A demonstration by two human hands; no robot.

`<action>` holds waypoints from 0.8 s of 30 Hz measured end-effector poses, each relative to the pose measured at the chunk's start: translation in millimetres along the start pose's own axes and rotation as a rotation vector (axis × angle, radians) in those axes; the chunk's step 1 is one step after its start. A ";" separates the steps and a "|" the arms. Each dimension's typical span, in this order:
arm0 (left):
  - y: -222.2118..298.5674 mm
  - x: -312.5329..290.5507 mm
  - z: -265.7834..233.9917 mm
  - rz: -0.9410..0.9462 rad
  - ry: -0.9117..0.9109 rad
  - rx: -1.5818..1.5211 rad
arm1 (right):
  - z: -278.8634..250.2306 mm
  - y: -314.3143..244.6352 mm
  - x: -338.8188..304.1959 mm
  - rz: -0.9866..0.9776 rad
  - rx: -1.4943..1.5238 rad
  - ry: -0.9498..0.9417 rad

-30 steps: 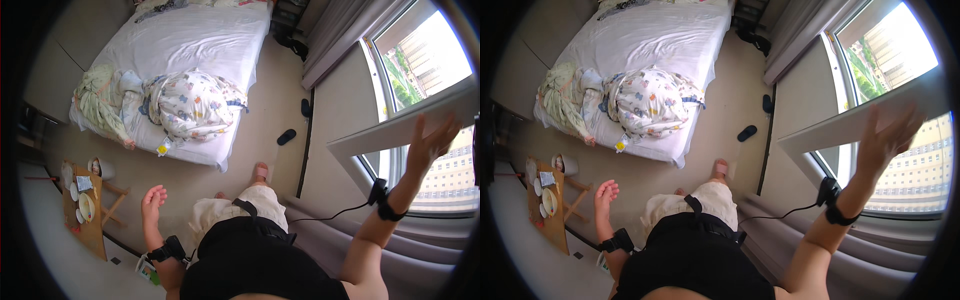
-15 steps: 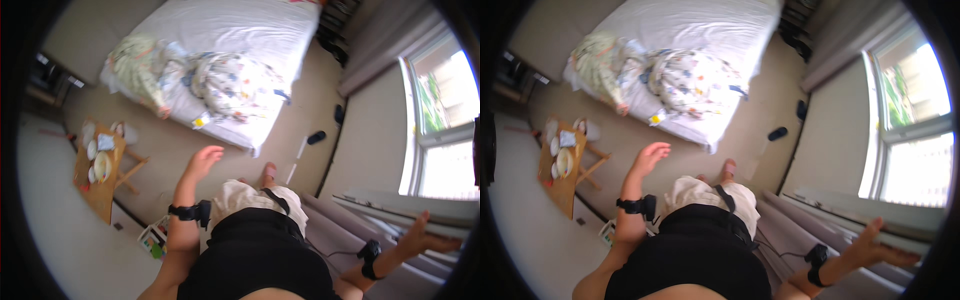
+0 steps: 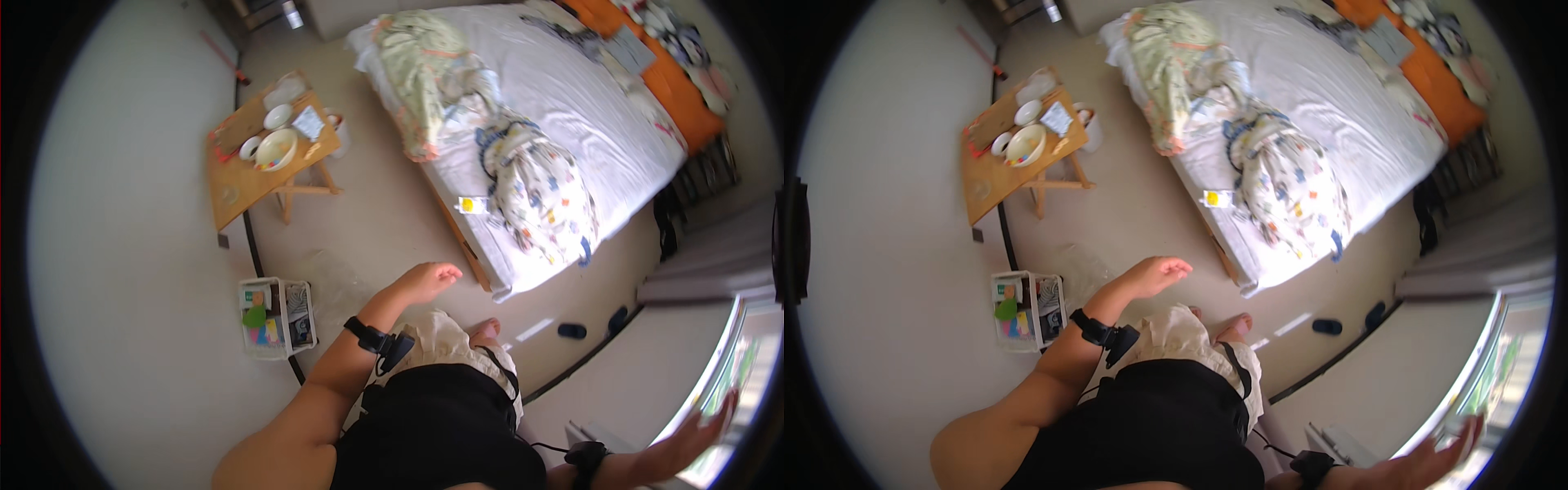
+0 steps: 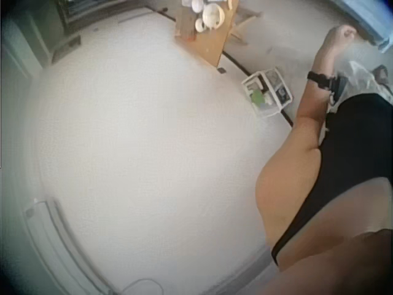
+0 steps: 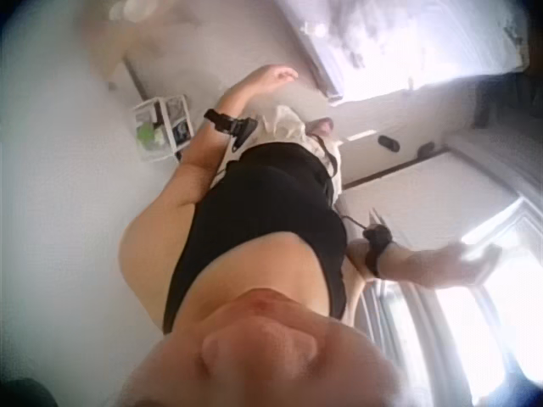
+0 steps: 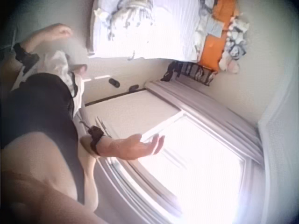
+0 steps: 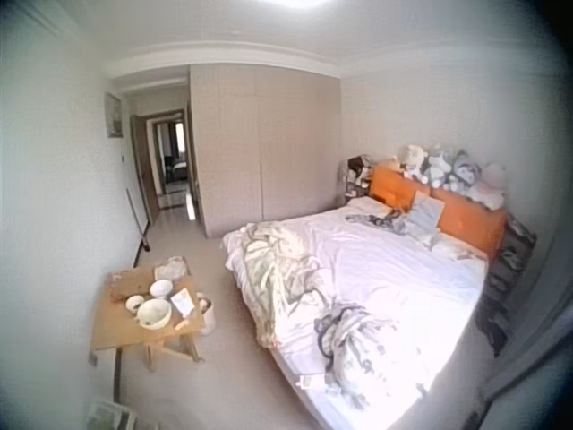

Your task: The person picks up food packaging from a table, puts it into a plastic bag, clears trash from a small bin into the same bag, and ties the bag closed.

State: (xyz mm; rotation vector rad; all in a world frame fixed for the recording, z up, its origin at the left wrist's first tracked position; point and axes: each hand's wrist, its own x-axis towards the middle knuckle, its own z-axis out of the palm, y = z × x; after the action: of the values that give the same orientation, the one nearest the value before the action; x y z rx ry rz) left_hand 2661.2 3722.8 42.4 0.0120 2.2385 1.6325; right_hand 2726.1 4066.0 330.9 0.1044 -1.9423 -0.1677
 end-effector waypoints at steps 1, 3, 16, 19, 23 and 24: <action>1.3 -11.5 -6.5 -0.026 0.042 0.006 | 17.4 -9.7 2.2 0.003 0.227 -0.244; -11.5 -33.2 -18.4 -0.094 0.107 0.016 | 45.6 -32.8 3.5 -0.069 0.452 -0.534; -64.3 -148.1 -54.9 -0.374 0.725 -0.511 | 163.2 -198.4 34.7 -0.260 1.046 -0.782; -65.0 -140.8 -65.3 -0.438 0.769 -0.483 | 199.0 -214.1 30.4 -0.269 1.121 -0.855; -69.6 -107.1 -96.1 -0.485 0.815 -0.450 | 267.2 -221.4 16.9 -0.240 1.080 -0.988; -66.9 -95.9 -104.7 -0.520 0.815 -0.409 | 289.6 -221.2 12.3 -0.298 1.036 -0.976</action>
State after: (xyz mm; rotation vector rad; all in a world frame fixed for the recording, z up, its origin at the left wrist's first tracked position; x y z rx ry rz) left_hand 2733.2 3583.5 35.8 -1.4328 2.0380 1.9285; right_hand 2450.8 3865.6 200.4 1.1746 -2.7713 0.7479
